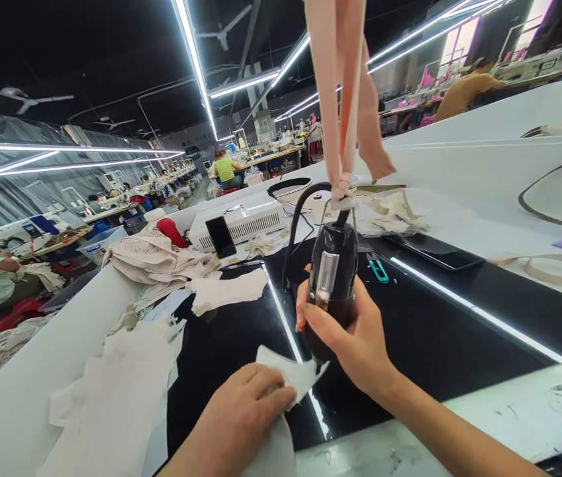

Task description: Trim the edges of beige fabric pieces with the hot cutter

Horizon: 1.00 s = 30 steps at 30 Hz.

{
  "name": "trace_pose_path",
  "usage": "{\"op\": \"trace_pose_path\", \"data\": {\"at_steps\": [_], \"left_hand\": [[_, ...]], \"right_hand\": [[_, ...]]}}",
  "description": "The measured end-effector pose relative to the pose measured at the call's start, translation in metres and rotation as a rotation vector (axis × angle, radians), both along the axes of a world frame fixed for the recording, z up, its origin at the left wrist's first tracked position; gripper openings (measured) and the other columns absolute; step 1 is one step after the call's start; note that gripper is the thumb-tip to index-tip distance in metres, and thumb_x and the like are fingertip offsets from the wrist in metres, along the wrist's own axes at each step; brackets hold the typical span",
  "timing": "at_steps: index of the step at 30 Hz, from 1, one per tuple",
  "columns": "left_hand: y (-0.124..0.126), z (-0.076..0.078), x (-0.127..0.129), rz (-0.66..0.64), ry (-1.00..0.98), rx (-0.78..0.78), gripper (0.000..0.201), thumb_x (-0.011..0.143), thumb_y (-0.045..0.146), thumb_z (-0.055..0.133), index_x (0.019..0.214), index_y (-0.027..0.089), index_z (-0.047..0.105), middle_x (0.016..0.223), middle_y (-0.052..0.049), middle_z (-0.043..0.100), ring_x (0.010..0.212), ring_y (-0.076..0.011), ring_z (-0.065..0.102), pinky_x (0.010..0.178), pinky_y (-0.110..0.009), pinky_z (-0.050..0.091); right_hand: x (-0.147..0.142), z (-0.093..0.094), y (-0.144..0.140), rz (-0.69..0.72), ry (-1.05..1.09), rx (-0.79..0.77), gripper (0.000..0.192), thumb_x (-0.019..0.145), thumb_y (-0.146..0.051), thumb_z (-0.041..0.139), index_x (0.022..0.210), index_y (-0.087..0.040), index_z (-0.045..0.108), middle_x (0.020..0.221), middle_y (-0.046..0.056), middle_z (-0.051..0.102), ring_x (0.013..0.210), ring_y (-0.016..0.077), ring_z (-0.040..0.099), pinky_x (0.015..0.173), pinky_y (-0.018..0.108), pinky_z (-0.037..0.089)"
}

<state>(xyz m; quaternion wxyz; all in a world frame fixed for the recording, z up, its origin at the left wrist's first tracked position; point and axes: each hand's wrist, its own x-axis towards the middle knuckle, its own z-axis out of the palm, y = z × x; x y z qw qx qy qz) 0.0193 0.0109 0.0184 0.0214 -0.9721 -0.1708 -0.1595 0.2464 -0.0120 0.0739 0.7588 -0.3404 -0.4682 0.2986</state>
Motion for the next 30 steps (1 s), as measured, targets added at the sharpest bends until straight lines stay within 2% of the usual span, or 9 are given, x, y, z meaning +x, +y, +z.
{"op": "trace_pose_path", "data": {"at_steps": [3,6,9,14,19,24,30], "left_hand": [[0.016,0.013,-0.015,-0.115,0.128,-0.048,0.038,0.112,0.000,0.056,0.136,0.026,0.070,0.138,0.000,0.081,0.135,-0.0202,0.075,0.130,-0.039,0.051],[0.027,0.019,-0.025,-0.152,0.195,-0.115,0.047,0.111,-0.001,0.055,0.144,0.030,0.069,0.149,0.002,0.078,0.151,-0.0204,0.066,0.139,-0.042,0.040],[0.032,0.016,-0.023,-0.104,0.123,-0.163,0.046,0.110,0.000,0.053,0.145,0.025,0.070,0.151,-0.004,0.077,0.145,-0.0216,0.071,0.135,-0.043,0.047],[0.038,0.004,0.003,-0.028,-0.052,-0.160,0.033,0.114,0.005,0.055,0.139,0.018,0.072,0.143,-0.010,0.078,0.136,-0.0234,0.074,0.119,-0.035,0.061],[0.048,-0.004,0.024,-0.029,0.000,-0.220,0.028,0.116,0.008,0.054,0.133,0.016,0.074,0.135,-0.011,0.080,0.130,-0.0229,0.076,0.116,-0.034,0.062],[0.051,-0.007,0.020,-0.031,-0.015,-0.217,0.024,0.118,0.014,0.055,0.128,0.017,0.077,0.129,-0.010,0.080,0.123,-0.0239,0.077,0.110,-0.034,0.064],[0.046,-0.010,0.010,-0.047,-0.059,-0.177,0.029,0.122,0.024,0.050,0.131,0.015,0.077,0.132,-0.012,0.080,0.122,-0.0231,0.078,0.111,-0.034,0.064]], "right_hand": [[0.001,0.000,-0.003,0.018,0.012,-0.013,0.026,0.088,-0.032,0.083,0.097,-0.028,0.059,0.075,-0.005,0.067,0.056,0.0149,0.061,0.051,0.028,0.054],[0.001,-0.002,-0.004,0.035,0.007,-0.009,0.023,0.091,-0.033,0.083,0.098,-0.027,0.062,0.077,-0.004,0.070,0.057,0.0150,0.063,0.052,0.027,0.056],[0.001,-0.004,-0.004,0.033,0.001,0.004,0.022,0.090,-0.031,0.085,0.100,-0.027,0.066,0.078,-0.003,0.073,0.058,0.0153,0.066,0.055,0.027,0.059],[0.001,-0.006,-0.008,0.037,0.027,-0.015,0.025,0.088,-0.031,0.088,0.105,-0.029,0.070,0.078,-0.002,0.075,0.057,0.0165,0.069,0.055,0.028,0.062],[0.004,-0.020,-0.018,0.038,0.011,-0.023,0.033,0.091,-0.043,0.093,0.113,-0.031,0.071,0.080,0.000,0.076,0.056,0.0184,0.068,0.051,0.028,0.061],[0.014,-0.033,-0.023,0.085,-0.031,-0.019,0.037,0.098,-0.045,0.090,0.126,-0.033,0.068,0.088,0.002,0.076,0.060,0.0200,0.071,0.051,0.030,0.062],[0.021,-0.034,-0.029,0.068,-0.030,-0.021,0.037,0.101,-0.046,0.087,0.131,-0.033,0.069,0.090,0.002,0.075,0.065,0.0195,0.072,0.057,0.030,0.065]]}}
